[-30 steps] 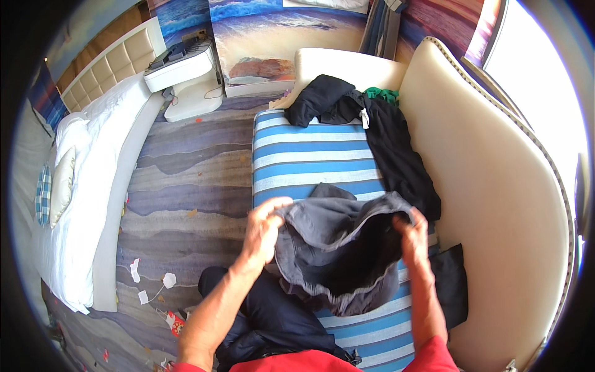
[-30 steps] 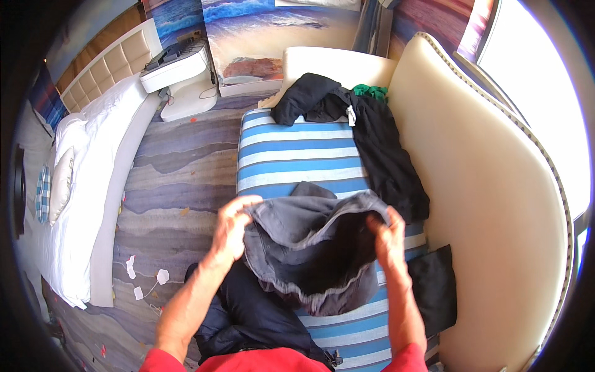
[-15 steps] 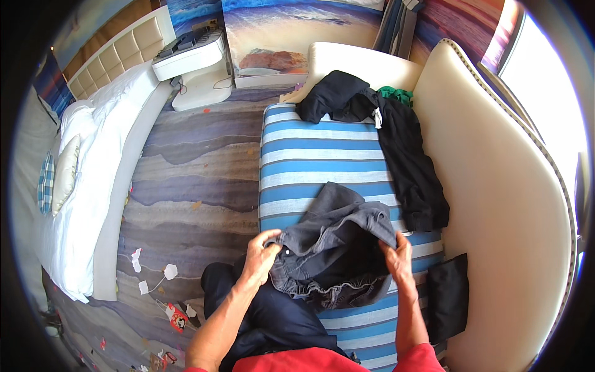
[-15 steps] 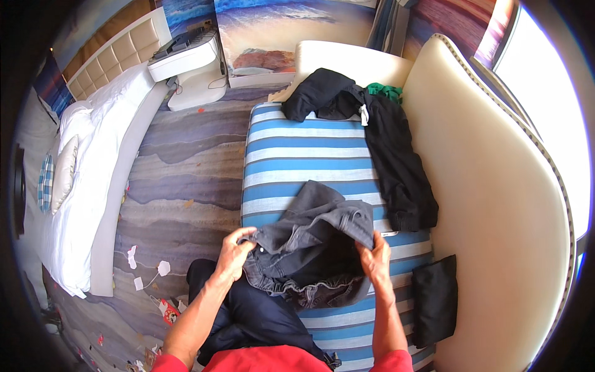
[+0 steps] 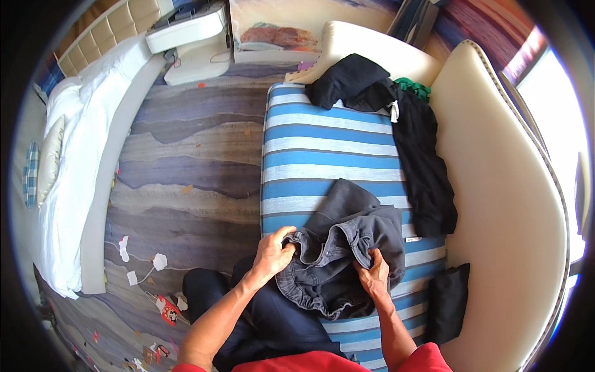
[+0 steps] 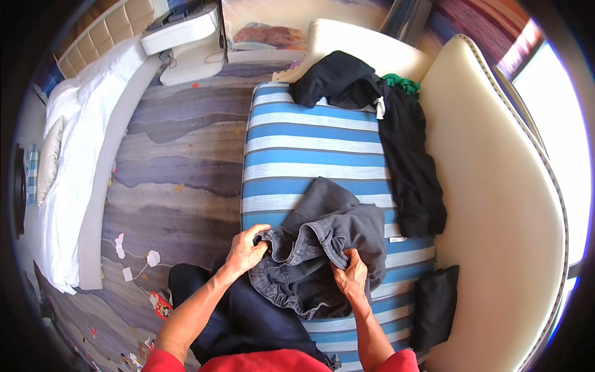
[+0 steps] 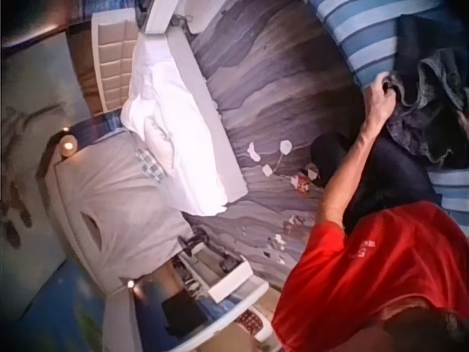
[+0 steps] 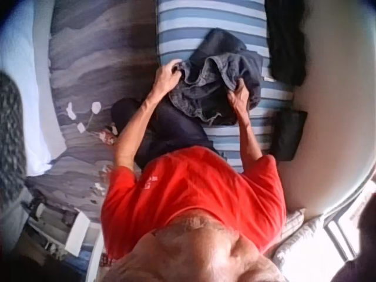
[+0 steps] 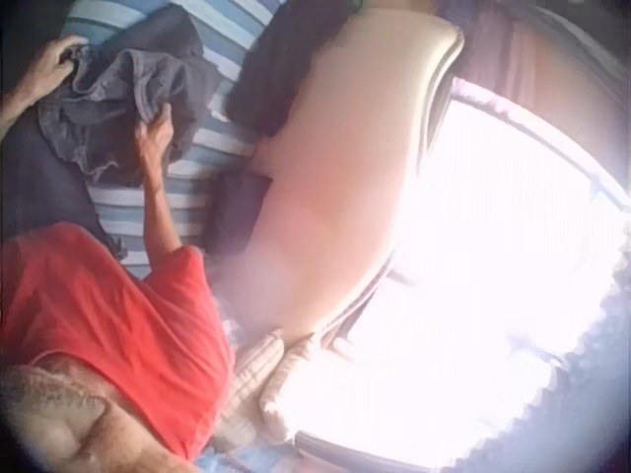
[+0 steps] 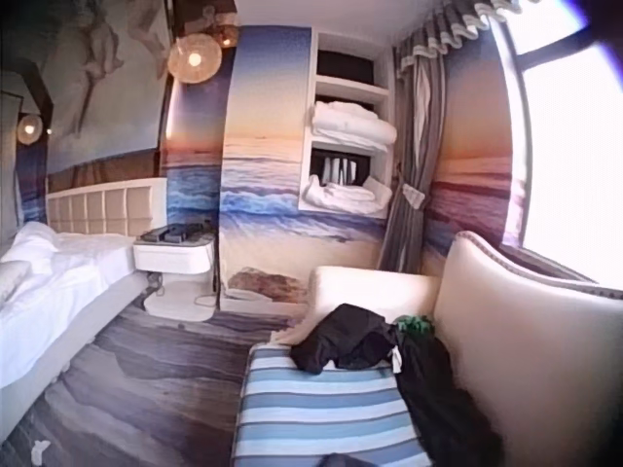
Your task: The person folds a pair of dark gray pants on a blue and white striped cushion placed on the floor. They smooth the fabric, fold the legs together, and then fold the garment in half before placing it aside.
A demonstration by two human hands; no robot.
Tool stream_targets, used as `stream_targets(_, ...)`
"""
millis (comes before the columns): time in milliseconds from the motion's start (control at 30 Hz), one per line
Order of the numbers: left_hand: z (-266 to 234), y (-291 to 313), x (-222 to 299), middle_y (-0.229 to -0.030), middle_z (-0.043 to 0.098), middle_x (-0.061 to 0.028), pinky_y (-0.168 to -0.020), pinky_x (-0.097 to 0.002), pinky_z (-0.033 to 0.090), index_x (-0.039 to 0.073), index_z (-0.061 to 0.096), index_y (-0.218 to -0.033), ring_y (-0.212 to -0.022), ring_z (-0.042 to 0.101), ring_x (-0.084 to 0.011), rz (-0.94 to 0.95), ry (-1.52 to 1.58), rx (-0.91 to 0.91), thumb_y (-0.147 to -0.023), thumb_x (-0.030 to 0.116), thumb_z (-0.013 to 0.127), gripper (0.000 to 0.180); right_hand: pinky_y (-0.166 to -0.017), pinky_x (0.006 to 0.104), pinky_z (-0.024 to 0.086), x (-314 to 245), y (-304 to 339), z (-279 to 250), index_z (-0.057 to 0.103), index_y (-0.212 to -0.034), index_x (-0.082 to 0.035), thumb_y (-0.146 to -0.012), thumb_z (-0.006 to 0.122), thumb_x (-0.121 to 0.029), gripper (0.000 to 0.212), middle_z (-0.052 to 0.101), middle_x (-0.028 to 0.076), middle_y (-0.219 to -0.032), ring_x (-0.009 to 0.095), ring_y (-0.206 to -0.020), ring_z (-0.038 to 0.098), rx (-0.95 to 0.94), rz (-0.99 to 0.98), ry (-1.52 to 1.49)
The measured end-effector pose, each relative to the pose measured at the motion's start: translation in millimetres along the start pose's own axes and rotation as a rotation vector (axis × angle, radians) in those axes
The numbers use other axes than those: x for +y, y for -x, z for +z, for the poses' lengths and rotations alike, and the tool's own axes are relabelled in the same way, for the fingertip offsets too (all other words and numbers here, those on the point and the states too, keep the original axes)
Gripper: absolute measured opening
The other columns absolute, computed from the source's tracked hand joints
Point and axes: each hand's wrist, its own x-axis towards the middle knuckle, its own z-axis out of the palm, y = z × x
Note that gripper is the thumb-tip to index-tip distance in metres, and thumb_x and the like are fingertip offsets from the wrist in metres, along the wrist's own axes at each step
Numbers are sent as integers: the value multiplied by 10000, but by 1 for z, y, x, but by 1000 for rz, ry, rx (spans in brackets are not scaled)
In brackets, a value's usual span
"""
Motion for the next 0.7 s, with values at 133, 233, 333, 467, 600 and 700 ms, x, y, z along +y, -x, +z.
stream_targets(133,-7,-31,-7,-878,673,-214,-717,-366,523,31,618,-1125,-832,698,-295,-13,38,-230,-781,32,595,344,-777,432,503,14,-15,28,567,-1052,-20,-707,672,-159,386,663,228,-908,425,-879,642,79,54,139)
stream_targets(233,3,-55,-22,-835,658,-218,-659,-378,520,56,613,-1100,-782,681,-343,117,122,-340,-761,7,588,343,-794,445,500,21,-17,38,567,-1092,-11,-706,644,-146,416,663,246,-932,442,-891,638,150,45,148)
stream_targets(333,16,-67,-37,-815,658,-206,-633,-426,516,64,593,-1079,-765,658,-386,193,230,-394,-732,-12,573,356,-762,453,491,42,-17,50,567,-1053,-6,-713,639,-179,388,645,247,-898,444,-848,624,205,-50,165)
stream_targets(467,20,-64,-26,-826,658,-199,-637,-472,504,94,559,-1123,-766,643,-399,135,171,-391,-725,23,581,405,-610,443,472,106,-9,64,559,-791,-26,-712,632,-225,226,598,185,-709,409,-667,593,287,-140,260)
stream_targets(600,27,-59,-12,-855,664,-190,-651,-470,503,104,559,-1126,-784,645,-395,13,139,-377,-739,16,582,398,-619,422,478,155,-2,69,556,-731,-38,-676,638,-195,186,593,134,-682,369,-643,585,252,128,-124)
stream_targets(700,24,-58,-4,-907,663,-210,-710,-470,511,98,592,-1121,-855,642,-400,-106,91,-406,-764,24,570,365,-730,428,489,152,4,69,572,-925,-13,-706,650,-232,320,628,132,-831,334,-774,593,125,167,14)
